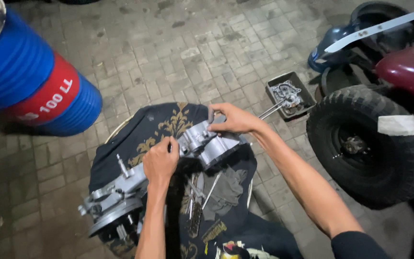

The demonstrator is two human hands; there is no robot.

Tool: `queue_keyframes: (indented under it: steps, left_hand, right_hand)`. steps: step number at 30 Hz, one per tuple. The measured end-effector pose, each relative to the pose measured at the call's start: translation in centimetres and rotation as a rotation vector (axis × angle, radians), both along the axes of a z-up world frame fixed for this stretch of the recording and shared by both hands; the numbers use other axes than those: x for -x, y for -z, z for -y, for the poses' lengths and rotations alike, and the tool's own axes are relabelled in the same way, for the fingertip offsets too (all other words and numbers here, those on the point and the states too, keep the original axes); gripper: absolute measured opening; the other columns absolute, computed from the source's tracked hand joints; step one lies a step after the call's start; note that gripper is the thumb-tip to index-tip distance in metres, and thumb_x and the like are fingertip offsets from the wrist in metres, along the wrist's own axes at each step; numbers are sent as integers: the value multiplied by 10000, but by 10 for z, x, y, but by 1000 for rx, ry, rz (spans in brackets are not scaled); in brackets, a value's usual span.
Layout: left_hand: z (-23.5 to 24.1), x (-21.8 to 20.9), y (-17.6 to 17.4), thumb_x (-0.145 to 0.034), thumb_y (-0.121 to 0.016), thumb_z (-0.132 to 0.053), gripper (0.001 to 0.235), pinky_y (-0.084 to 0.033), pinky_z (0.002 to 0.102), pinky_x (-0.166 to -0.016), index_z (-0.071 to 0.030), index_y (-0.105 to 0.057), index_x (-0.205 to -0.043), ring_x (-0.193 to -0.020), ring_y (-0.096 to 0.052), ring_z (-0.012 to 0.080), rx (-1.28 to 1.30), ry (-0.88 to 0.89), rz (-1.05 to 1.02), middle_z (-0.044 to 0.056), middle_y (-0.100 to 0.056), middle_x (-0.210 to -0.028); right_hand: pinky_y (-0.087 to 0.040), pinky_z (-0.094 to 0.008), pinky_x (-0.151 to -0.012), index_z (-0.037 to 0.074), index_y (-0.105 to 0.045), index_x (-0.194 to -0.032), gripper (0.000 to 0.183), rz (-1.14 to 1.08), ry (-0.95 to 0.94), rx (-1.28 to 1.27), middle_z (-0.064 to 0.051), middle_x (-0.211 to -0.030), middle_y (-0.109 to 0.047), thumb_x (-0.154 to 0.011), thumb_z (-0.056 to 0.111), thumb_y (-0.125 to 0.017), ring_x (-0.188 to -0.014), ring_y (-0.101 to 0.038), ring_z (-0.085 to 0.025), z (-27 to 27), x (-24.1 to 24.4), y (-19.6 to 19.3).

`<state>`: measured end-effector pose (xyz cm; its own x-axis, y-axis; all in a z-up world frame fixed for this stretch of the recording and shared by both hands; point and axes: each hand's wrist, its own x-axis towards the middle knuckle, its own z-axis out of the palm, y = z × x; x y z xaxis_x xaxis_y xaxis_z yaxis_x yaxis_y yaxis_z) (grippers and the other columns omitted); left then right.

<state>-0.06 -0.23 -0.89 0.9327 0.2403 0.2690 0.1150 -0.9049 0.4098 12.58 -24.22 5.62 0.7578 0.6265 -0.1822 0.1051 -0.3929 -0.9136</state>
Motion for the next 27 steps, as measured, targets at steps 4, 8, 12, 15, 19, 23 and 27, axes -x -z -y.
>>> queue_keyframes:
  steps: [4, 8, 12, 15, 19, 23, 27]
  left_hand:
    - [0, 3, -5, -1026, -531, -318, 366, -549, 431, -523, -146, -652, -727, -519, -678, 334, 19, -5, -4, 110, -663, -584]
    - [2, 0, -5, -1026, -530, -328, 369, -560, 452, -540, -138, -680, -748, -546, -694, 353, 20, -10, -8, 122, -687, -614]
    - [1, 1, -10, -1038, -516, -310, 376, -558, 383, -529, -157, -702, -749, -516, -685, 299, 42, -7, -33, 85, -690, -601]
    - [1, -1, -9, -1035, -525, -308, 364, -556, 409, -526, -137, -709, -771, -531, -688, 321, 48, 5, -26, 103, -693, -613]
    - [2, 2, -8, -1033, -524, -332, 377, -561, 429, -532, -134, -705, -768, -558, -701, 337, 27, -9, -37, 113, -702, -631]
    - [1, 2, -5, -1025, -540, -316, 345, -561, 430, -537, -127, -733, -811, -559, -703, 339, 24, -5, -26, 127, -705, -637]
    - [2, 2, -13, -1034, -531, -311, 345, -567, 428, -541, -122, -757, -853, -569, -710, 339, 41, 5, -22, 134, -724, -667]
  right_hand:
    - [-644, -335, -624, 33, -662, -1001, 219, -26, 41, -33, -145, -1109, -685, -862, 139, -795, -710, -726, -229, -5, -3, 17]
    - [-631, -263, -546, 9, -625, -1020, 301, -97, 222, -107, -146, -1068, -618, -882, 198, -816, -650, -696, -209, -9, -5, 17]
    - [-631, -292, -561, 40, -651, -994, 222, -64, 60, -63, -137, -1022, -683, -853, 120, -802, -656, -718, -201, -5, 7, -7]
    - [-623, -254, -542, 43, -646, -1006, 218, -72, 92, -84, -105, -978, -672, -859, 99, -796, -592, -684, -160, -6, 2, -6]
    - [-602, -267, -475, 13, -634, -1024, 257, -81, 209, -134, -151, -947, -677, -893, 165, -795, -566, -682, -192, -12, 10, -6]
    - [-619, -258, -525, 37, -636, -1018, 232, -62, 110, -99, -105, -998, -679, -877, 126, -797, -616, -672, -164, -7, 2, 3]
    - [-615, -246, -496, 30, -651, -985, 248, -35, 111, -66, -134, -989, -717, -872, 174, -817, -586, -683, -170, -8, -12, 15]
